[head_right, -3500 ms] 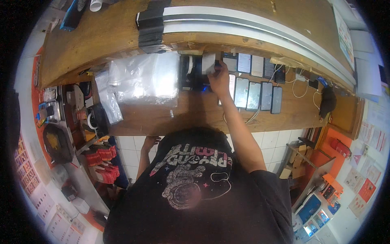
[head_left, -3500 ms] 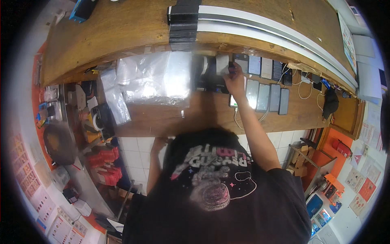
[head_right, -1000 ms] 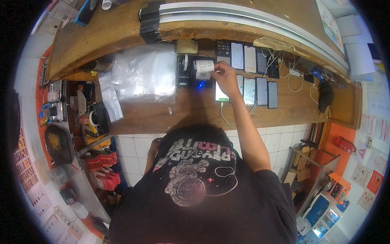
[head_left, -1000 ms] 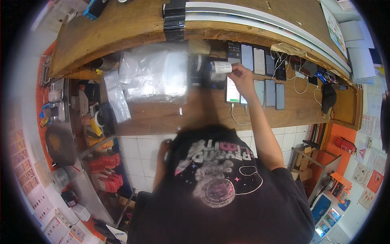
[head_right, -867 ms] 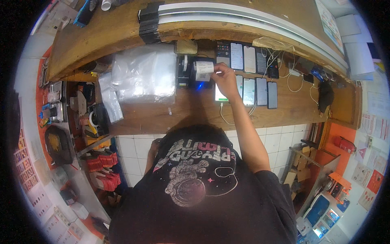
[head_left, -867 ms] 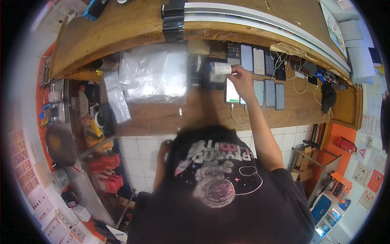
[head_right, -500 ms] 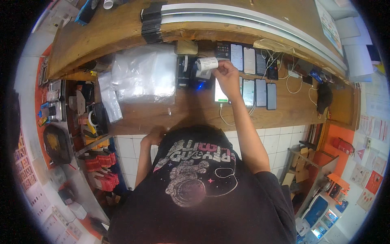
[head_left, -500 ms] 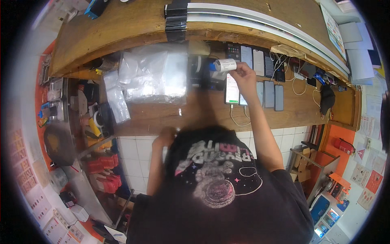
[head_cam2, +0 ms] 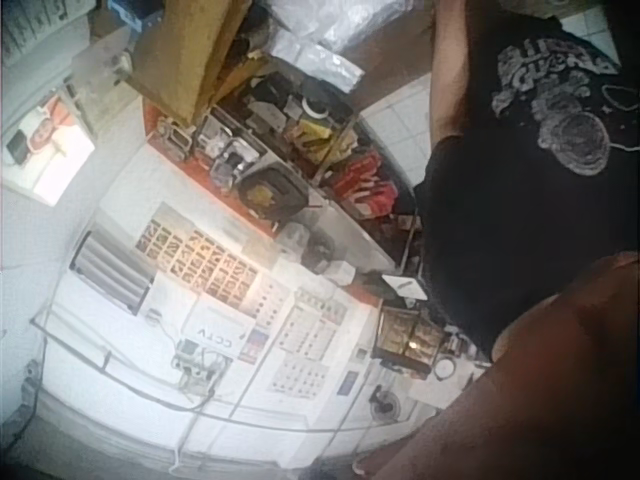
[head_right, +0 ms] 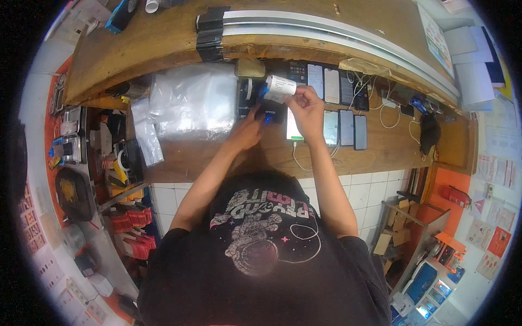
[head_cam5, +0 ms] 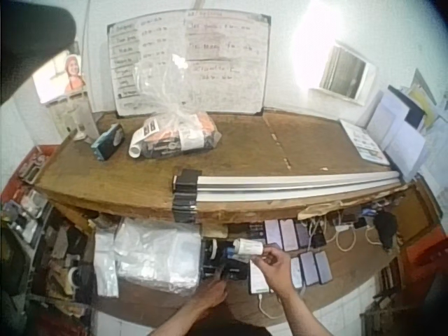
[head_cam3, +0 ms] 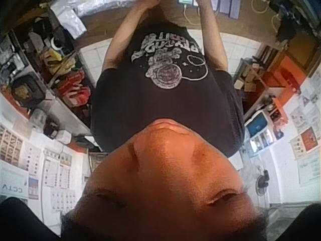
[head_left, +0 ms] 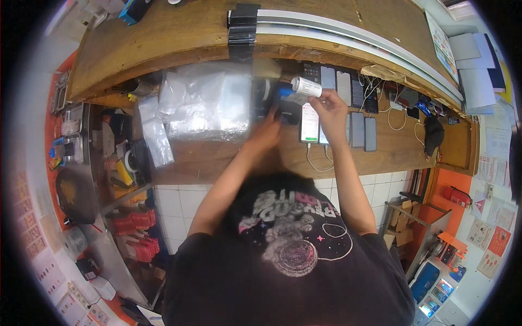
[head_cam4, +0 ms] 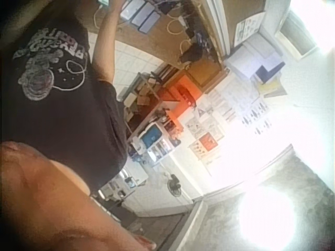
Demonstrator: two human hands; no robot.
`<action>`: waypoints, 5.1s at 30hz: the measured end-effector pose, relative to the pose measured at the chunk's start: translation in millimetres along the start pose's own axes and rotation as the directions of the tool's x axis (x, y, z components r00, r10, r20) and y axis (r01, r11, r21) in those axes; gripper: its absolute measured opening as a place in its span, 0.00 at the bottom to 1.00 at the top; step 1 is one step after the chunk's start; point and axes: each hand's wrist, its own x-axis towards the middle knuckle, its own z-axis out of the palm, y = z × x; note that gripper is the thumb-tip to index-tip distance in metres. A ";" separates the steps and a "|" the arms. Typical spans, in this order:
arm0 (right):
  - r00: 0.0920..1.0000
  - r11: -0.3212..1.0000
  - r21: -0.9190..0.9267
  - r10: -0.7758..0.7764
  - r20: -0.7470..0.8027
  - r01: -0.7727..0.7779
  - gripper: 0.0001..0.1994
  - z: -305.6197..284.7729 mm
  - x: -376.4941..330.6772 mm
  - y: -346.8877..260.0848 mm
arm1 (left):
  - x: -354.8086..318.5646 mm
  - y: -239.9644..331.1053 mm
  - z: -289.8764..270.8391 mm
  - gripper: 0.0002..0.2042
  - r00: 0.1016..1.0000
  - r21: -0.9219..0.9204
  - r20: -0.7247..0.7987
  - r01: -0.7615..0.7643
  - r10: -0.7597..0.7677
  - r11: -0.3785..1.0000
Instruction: Preparing a fried chicken order by cutting the meat, adding rice, and packaging it into a box according to a receipt.
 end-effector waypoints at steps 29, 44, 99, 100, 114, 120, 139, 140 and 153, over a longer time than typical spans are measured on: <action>0.974 0.999 0.029 0.039 -0.222 -0.033 0.09 36.0 -40.6 -26.6 | 43.5 -44.6 16.4 0.26 0.921 0.426 -0.298 -0.107 0.251 0.899; 0.777 0.987 0.021 -0.141 0.613 0.162 0.14 89.7 -91.5 -72.1 | 35.7 -55.6 26.0 0.29 0.956 0.715 -0.145 -0.076 0.255 0.695; 0.978 0.910 0.367 -0.148 -0.145 0.192 0.19 -46.5 -91.4 -182.3 | -154.1 136.4 -80.5 0.22 0.993 -0.759 -0.115 -0.104 0.025 0.643; 0.977 0.909 0.368 -0.149 -0.149 0.195 0.19 -48.5 -92.3 -182.1 | -154.9 138.4 -80.5 0.20 0.993 -0.764 -0.120 -0.101 0.014 0.637; 0.965 0.883 0.404 -0.171 -0.200 0.241 0.17 -76.9 -102.7 -177.8 | -158.1 154.5 -71.8 0.14 0.994 -0.702 -0.113 -0.089 0.013 0.707; 0.954 0.904 0.353 -0.155 -0.256 0.242 0.18 -97.3 -114.3 -176.5 | -155.7 161.5 -61.1 0.14 0.994 -0.717 -0.104 -0.107 0.046 0.688; 0.943 0.899 0.367 -0.126 -0.307 0.239 0.19 -167.4 -129.7 -166.9 | -145.6 222.4 -41.2 0.14 0.997 -0.699 0.082 0.067 -0.013 0.712; 0.945 0.894 0.379 -0.124 -0.301 0.238 0.19 -171.3 -127.8 -168.2 | -144.2 226.5 -40.3 0.14 0.998 -0.691 0.066 0.053 -0.011 0.720; 0.960 0.848 0.475 -0.124 -0.250 0.233 0.19 -208.8 -113.5 -175.6 | -135.4 276.4 -24.5 0.11 0.994 -0.630 -0.044 0.050 -0.100 0.775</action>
